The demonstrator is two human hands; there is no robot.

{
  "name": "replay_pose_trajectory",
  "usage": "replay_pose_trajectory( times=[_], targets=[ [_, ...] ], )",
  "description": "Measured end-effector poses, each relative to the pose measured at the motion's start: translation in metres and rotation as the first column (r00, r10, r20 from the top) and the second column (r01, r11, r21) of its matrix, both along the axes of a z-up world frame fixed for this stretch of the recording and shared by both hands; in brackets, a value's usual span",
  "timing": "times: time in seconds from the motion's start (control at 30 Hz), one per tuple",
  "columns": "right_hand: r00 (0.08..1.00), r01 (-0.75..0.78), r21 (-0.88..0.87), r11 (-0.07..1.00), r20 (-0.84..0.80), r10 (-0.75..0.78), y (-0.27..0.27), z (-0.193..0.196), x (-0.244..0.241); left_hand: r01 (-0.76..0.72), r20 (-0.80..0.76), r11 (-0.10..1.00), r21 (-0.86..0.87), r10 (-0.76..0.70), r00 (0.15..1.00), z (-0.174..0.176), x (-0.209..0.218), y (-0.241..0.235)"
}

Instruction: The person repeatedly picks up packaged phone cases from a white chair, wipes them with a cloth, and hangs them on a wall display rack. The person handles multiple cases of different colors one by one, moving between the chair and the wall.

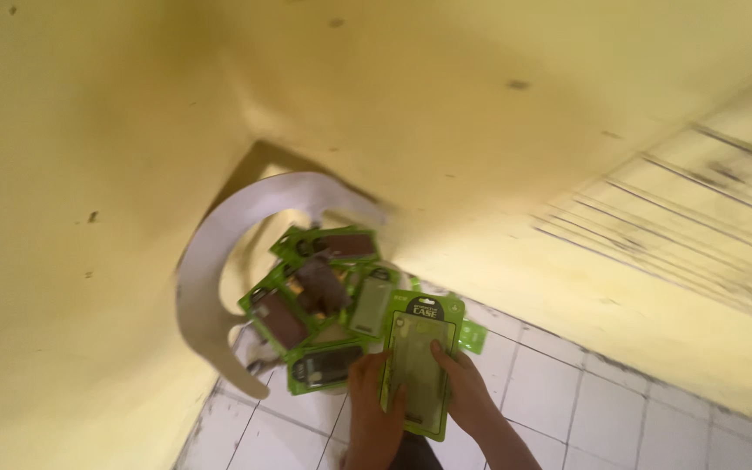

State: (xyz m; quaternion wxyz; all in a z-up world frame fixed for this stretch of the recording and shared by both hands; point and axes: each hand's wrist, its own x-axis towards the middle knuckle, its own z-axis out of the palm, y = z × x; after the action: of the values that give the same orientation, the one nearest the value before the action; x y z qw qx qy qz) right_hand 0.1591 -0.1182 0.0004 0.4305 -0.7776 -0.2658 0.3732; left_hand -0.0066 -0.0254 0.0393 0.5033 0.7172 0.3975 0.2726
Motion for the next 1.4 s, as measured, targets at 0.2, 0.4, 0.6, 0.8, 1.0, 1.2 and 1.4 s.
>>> replay_pose_trajectory(
  times=[0.2, 0.4, 0.6, 0.8, 1.0, 1.2, 1.4],
  targets=[
    [0.505, 0.608, -0.115, 0.786, -0.708, -0.494, -0.113, 0.088, -0.036, 0.276, 0.126, 0.724, -0.632, -0.256, 0.958, 0.025, -0.022, -0.065],
    [0.52, 0.691, 0.048, 0.721, -0.726, -0.45, -0.22, 0.13, -0.057, 0.5, 0.262, 0.615, -0.609, -0.439, 0.859, 0.032, -0.011, -0.142],
    [0.639, 0.665, 0.188, 0.723, -0.644, -0.42, -0.32, 0.136, -0.046, 0.572, 0.311, 0.621, -0.536, -0.484, 0.818, 0.043, 0.03, -0.214],
    [0.725, 0.635, 0.244, 0.733, -0.516, -0.456, -0.431, 0.129, -0.012, 0.594, 0.32, 0.623, -0.51, -0.503, 0.803, 0.03, 0.09, -0.312],
    [0.805, 0.587, 0.165, 0.793, -0.224, -0.55, -0.532, 0.114, 0.028, 0.538, 0.267, 0.617, -0.575, -0.48, 0.836, -0.012, 0.137, -0.402],
    [0.799, 0.596, 0.169, 0.785, -0.224, -0.559, -0.565, 0.124, 0.083, 0.504, 0.295, 0.623, -0.598, -0.414, 0.861, -0.017, 0.18, -0.44],
    [0.89, 0.456, 0.351, 0.818, -0.202, -0.41, -0.568, 0.159, 0.129, 0.599, 0.429, 0.666, -0.444, -0.429, 0.795, 0.02, 0.237, -0.44]
  ],
)
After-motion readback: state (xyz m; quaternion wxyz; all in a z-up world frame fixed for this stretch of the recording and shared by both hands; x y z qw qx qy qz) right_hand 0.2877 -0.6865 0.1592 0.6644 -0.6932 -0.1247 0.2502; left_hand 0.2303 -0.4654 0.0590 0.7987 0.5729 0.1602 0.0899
